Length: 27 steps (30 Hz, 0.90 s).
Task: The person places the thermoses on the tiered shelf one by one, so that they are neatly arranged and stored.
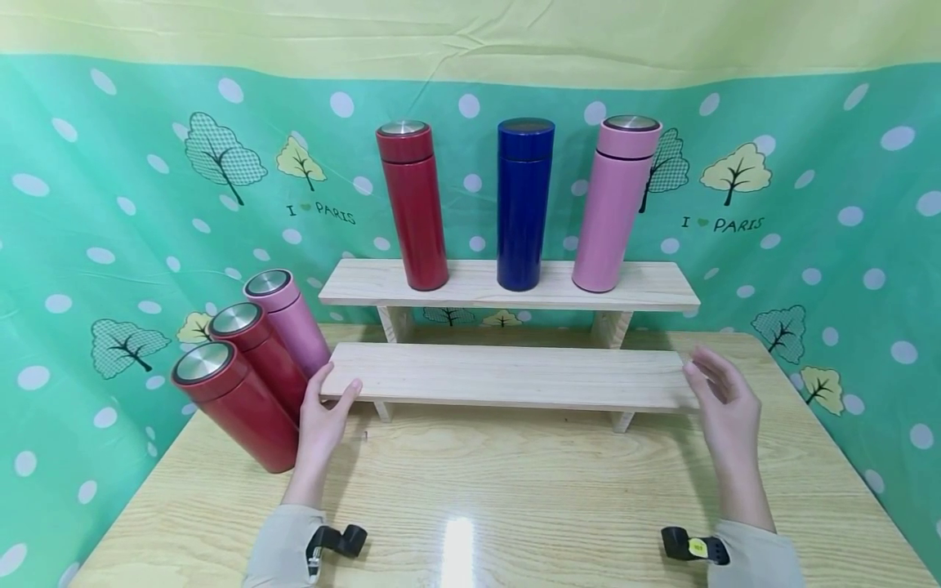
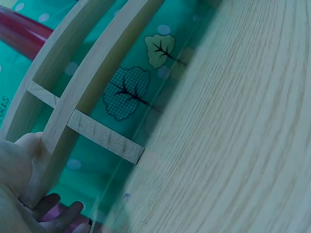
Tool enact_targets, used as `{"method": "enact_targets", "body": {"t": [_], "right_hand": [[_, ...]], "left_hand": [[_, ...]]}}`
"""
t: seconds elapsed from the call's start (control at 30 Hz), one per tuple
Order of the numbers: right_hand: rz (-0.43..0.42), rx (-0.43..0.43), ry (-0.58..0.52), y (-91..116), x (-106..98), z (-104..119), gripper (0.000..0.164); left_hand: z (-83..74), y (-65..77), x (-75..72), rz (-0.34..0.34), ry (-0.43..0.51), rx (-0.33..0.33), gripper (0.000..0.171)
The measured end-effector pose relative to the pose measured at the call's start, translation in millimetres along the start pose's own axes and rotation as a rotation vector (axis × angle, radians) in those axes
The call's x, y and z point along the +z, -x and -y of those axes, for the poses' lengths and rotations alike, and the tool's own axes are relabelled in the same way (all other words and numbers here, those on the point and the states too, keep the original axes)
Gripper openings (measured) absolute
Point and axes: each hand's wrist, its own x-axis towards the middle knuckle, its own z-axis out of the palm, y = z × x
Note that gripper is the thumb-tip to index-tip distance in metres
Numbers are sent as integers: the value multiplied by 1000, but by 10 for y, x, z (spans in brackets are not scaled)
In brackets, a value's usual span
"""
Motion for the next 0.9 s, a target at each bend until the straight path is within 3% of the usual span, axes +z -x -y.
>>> {"method": "enact_targets", "body": {"t": [0.2,0.43,0.77,0.9], "right_hand": [[-4,71,-12,-21,-75,-112,44],[61,174,31,-40,-123,-234,54],[154,242,36,-101,-73,-395,61],[176,232,117,-88,-35,-409,66]], "left_hand": [[10,-4,6,-3,3,-1,69],[23,-15,19,-12,5,3,68],[29,-15,20,-15,-5,-1,69],[28,-18,27,-18,-8,-2,68]]}}
